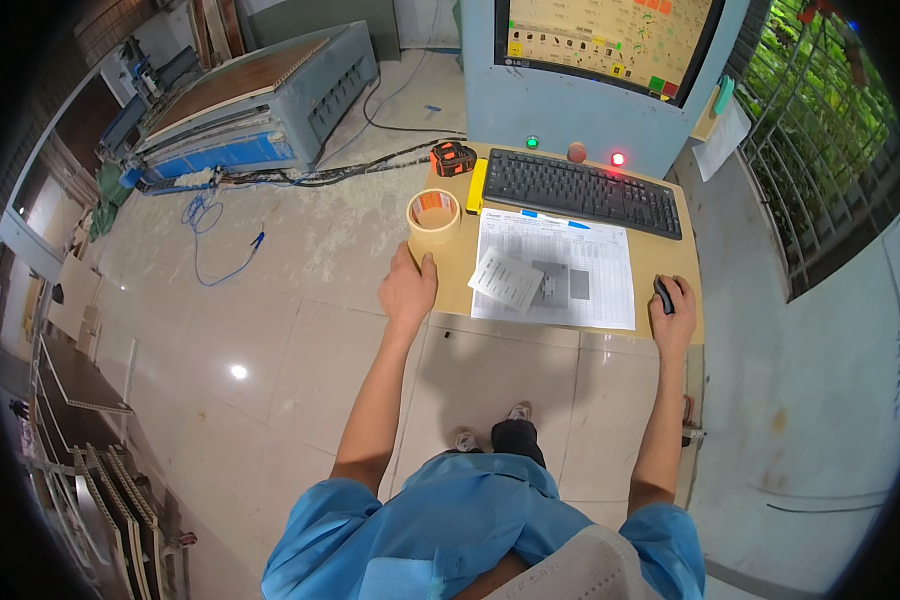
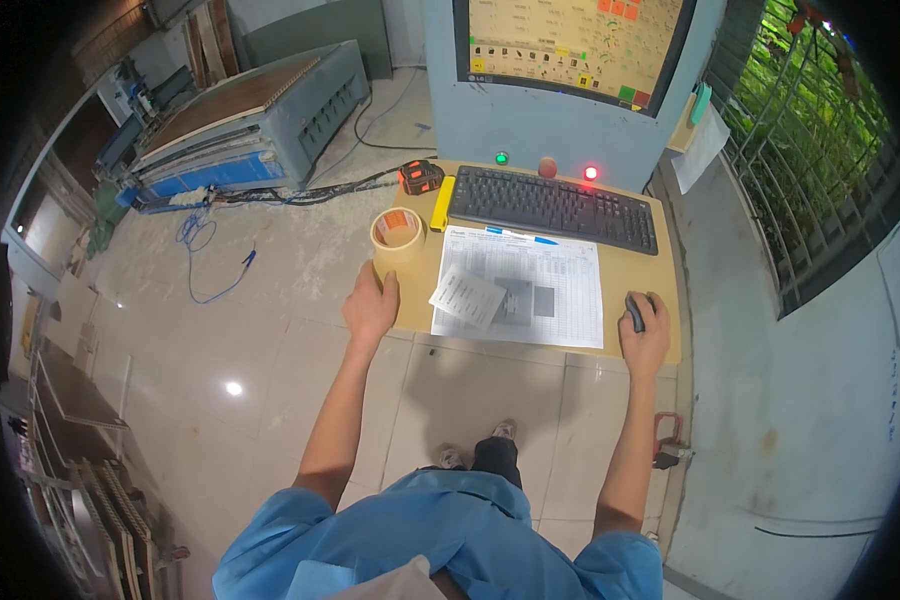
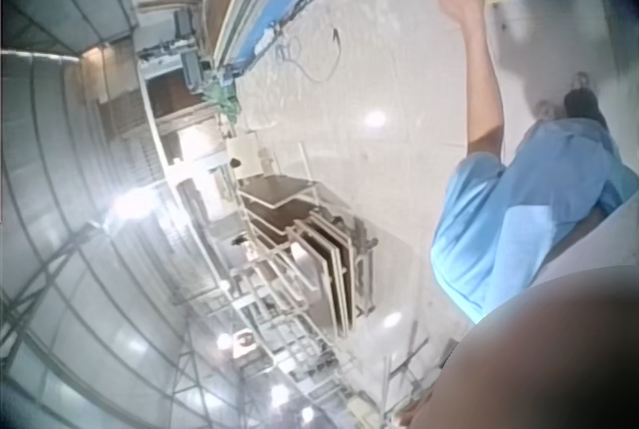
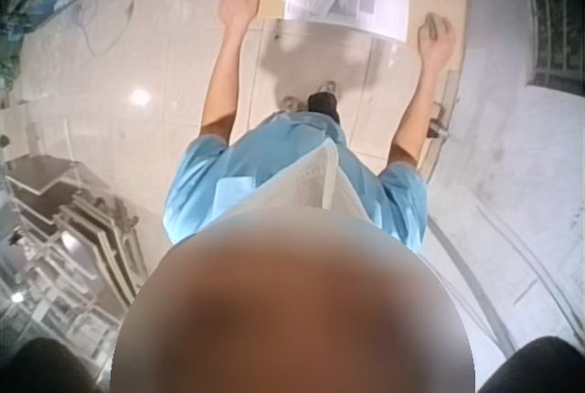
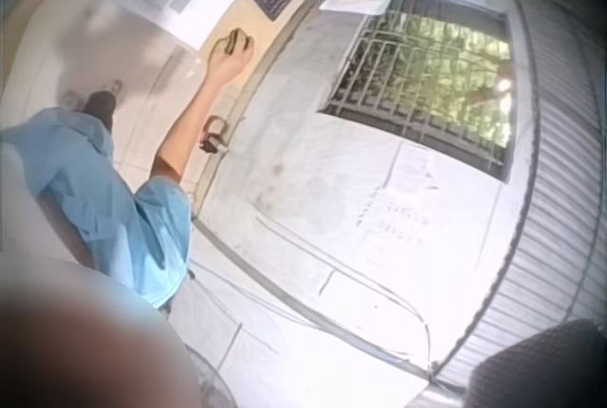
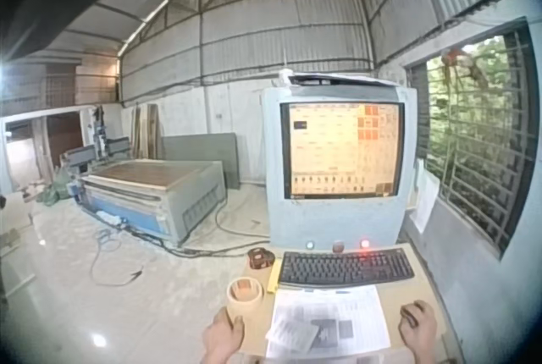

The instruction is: The person carries a large wooden panel to a workbench, places it down, and measures its dimensions with a tape measure. The person then records the measurements on a paper at a control station with a keyboard and mouse.

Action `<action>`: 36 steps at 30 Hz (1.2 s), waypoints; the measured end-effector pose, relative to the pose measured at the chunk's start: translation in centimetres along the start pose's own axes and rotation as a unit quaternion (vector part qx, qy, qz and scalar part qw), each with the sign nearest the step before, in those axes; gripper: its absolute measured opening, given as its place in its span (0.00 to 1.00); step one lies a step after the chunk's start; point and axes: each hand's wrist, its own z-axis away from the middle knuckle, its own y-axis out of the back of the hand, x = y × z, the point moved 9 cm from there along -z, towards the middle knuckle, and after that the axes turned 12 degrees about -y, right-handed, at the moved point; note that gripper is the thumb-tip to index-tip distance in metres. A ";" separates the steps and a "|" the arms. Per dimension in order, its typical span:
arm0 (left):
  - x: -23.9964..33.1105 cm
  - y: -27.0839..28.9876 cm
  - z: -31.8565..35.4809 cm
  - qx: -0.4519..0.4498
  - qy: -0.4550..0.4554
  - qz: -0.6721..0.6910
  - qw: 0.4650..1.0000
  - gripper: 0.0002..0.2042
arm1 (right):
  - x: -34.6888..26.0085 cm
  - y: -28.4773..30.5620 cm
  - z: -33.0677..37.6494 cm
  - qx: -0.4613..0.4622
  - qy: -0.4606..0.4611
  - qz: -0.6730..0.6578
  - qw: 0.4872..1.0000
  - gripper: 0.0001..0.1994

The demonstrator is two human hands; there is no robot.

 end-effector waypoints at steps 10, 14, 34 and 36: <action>0.4 0.5 -0.1 -0.004 0.010 0.011 1.000 0.22 | -0.1 0.1 0.1 -0.008 -0.001 -0.001 1.000 0.19; 0.4 0.4 -0.1 0.001 0.001 0.011 1.000 0.22 | -0.2 0.1 0.1 -0.010 0.004 0.000 1.000 0.19; 0.2 0.0 -0.3 -0.011 -0.007 -0.008 1.000 0.25 | 0.4 0.0 -0.4 -0.005 -0.037 0.016 0.999 0.21; 0.1 -0.1 -0.3 -0.011 -0.005 -0.002 1.000 0.25 | 0.3 0.0 -0.3 -0.004 -0.034 0.016 0.999 0.21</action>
